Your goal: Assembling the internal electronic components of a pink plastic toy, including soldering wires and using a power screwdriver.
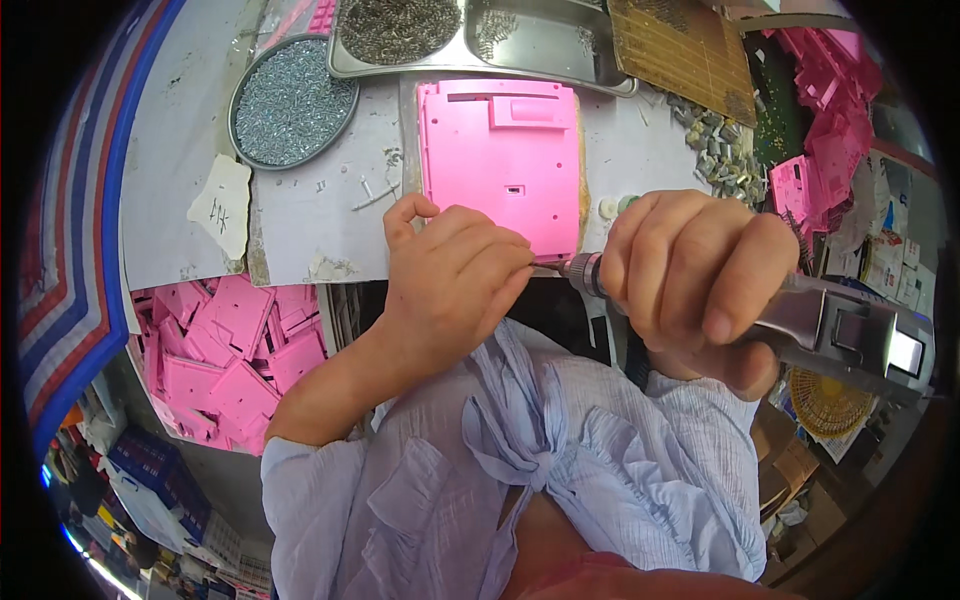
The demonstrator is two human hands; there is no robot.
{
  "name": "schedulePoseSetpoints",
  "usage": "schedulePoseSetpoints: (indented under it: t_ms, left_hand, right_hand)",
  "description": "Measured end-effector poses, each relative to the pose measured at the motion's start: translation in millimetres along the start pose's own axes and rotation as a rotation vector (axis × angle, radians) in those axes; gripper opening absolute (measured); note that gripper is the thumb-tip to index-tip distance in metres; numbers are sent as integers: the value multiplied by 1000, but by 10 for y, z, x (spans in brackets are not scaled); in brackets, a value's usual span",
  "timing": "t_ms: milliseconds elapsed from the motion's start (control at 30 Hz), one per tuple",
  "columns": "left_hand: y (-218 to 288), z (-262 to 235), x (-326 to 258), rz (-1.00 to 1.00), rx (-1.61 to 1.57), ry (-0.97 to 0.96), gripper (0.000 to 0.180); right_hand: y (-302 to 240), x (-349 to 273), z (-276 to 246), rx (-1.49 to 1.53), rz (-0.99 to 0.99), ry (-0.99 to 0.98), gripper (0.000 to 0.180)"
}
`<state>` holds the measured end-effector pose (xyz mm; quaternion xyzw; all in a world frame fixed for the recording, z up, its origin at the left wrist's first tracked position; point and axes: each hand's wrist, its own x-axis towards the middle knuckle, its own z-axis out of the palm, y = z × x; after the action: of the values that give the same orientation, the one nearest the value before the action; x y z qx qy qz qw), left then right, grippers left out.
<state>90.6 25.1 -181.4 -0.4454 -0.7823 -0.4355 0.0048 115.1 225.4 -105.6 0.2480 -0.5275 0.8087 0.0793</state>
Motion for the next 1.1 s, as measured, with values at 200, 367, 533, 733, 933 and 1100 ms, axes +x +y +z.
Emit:
schedulePoseSetpoints:
  t_ms: [200,367,533,733,933,1100]
  left_hand:
    - [-754,-487,336,-83,223,192,20]
    - [-1440,-934,148,-386,763,101,16]
    - [-1536,-900,168,-366,616,159,12]
    - [-1453,-869,208,-292,637,155,10]
    - [-822,-492,206,-196,-22,125,12]
    - [-402,-244,277,9,-39,43,21]
  right_hand:
    - [-100,-12,-145,-136,45,121,31]
    - [-60,44,-370,-180,42,127,37]
    - [73,57,-396,-243,26,203,23]
    - [183,82,-446,-148,19,204,19]
    - [202,50,-385,-545,160,164,33]
    - [207,67,-328,-427,167,227,33]
